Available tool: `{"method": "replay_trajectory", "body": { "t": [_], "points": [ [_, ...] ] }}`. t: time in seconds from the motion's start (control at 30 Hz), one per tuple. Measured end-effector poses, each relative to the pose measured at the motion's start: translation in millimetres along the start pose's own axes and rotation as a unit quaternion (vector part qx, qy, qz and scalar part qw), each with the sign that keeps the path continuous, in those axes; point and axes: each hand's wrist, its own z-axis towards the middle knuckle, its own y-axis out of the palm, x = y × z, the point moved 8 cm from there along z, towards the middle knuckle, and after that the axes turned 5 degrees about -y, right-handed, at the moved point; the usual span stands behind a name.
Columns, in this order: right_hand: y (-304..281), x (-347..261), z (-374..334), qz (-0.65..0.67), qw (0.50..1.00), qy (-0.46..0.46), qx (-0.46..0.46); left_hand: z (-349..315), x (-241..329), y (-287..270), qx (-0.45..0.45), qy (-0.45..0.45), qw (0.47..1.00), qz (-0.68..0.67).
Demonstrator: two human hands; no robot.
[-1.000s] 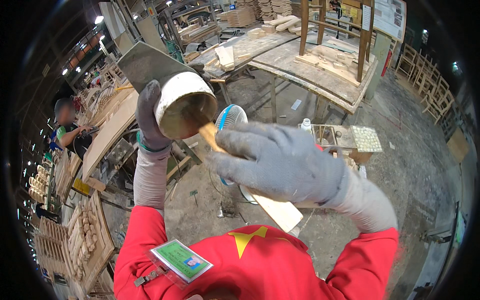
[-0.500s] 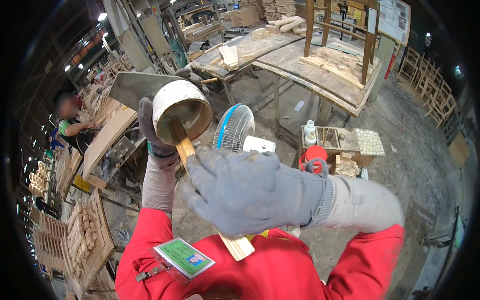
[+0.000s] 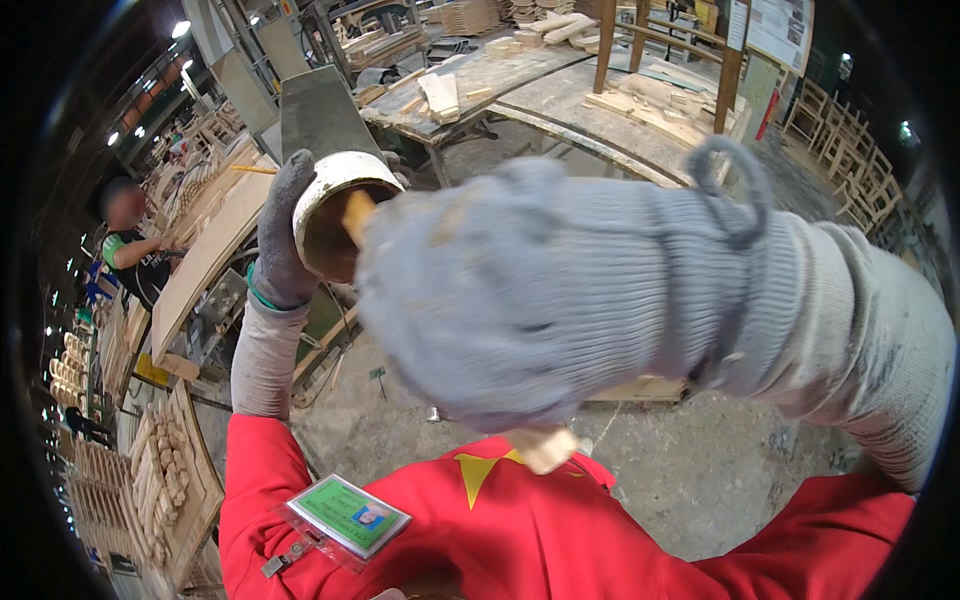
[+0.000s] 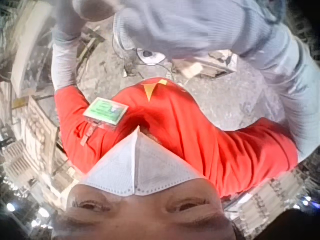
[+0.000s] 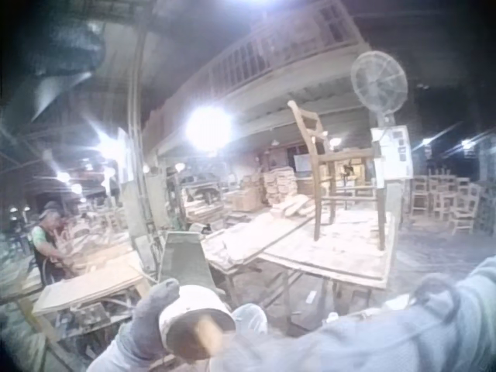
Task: The person applies glue to pre-drilled holes in wooden chair parts using a brush and a small container. They repeatedly dip the brush into the container and apply glue to each hole, then occasionally add more liquid from a bottle to the container.
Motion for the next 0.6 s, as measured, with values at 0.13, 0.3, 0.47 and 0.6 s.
{"method": "replay_trajectory", "body": {
  "t": [0.13,0.3,0.47,0.6],
  "points": [
    [-10.3,5.9,-17.0,0.001,0.996,0.047,0.075,-8.0,26.7,-16.1,0.066,0.074,0.983,0.157],
    [8.1,-10.9,-35.6,0.084,0.987,0.035,0.130,-30.6,-17.6,9.2,0.106,-0.331,0.825,-0.445],
    [42.3,-18.1,-34.1,0.252,0.926,0.138,0.243,-37.0,-26.4,11.3,0.129,-0.260,0.827,-0.482],
    [76.4,-16.3,-43.0,0.405,0.803,0.236,0.369,-50.4,-33.3,-0.1,0.212,-0.262,0.827,-0.450]
  ]
}}
